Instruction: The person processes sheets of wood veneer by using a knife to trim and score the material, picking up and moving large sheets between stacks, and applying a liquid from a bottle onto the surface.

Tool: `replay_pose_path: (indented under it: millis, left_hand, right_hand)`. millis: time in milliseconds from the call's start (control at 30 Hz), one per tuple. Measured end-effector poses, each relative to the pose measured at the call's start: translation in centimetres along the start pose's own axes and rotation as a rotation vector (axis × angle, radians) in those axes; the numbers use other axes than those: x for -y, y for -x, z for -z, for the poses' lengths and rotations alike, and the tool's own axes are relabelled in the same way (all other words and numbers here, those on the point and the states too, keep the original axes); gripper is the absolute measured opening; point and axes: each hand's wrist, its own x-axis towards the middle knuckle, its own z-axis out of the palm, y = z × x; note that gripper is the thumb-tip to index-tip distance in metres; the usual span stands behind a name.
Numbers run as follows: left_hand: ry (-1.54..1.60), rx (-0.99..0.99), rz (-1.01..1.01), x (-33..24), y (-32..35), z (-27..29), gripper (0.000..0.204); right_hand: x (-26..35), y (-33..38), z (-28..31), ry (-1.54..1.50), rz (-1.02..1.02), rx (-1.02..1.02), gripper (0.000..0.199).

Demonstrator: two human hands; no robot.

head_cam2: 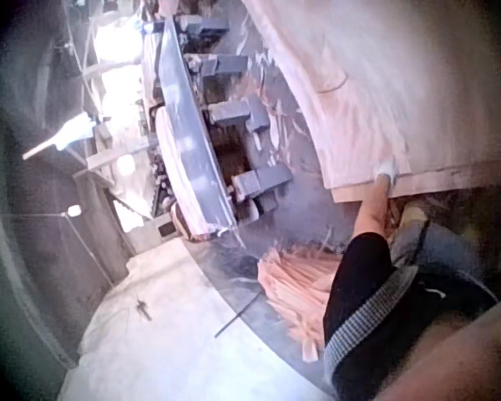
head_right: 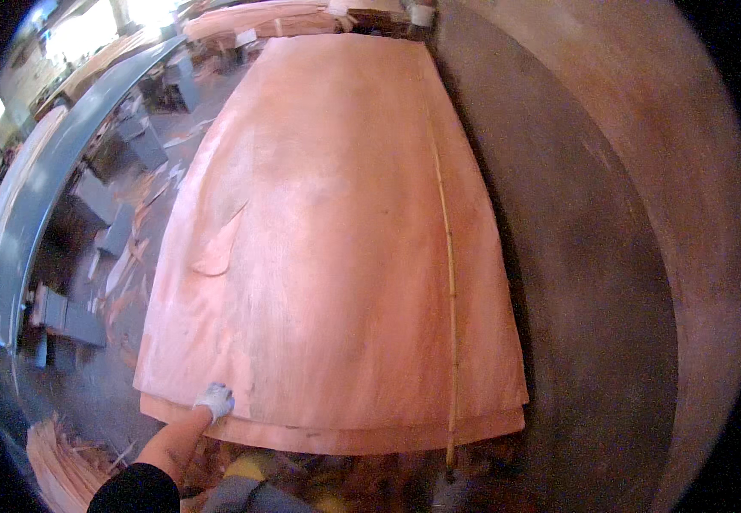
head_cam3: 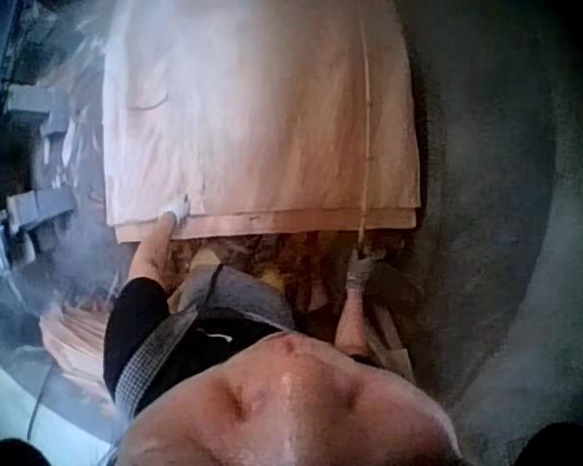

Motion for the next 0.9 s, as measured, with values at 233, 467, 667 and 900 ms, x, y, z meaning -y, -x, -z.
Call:
replay_pose_path:
  millis: [233,467,667,900]
  left_hand:
    - [0.116,-0.273,-0.038,2.6,-10.1,4.1,0.032]
    - [0.387,-0.403,0.076,6.0,-21.9,10.9,0.039]
    - [0.316,-0.321,0.117,5.0,-29.4,16.6,0.031]
    - [1.087,-0.489,-0.120,5.0,-31.9,14.2,0.038]
  right_hand:
    - [16.6,7.6,-6.7,-0.553,-0.124,0.165,0.021]
    - [20.0,6.7,-24.3,-0.167,0.135,0.540,0.025]
    - [18.9,5.6,-28.7,-0.161,0.054,0.548,0.043]
    - [17.9,5.0,-30.2,-0.064,0.113,0.499,0.042]
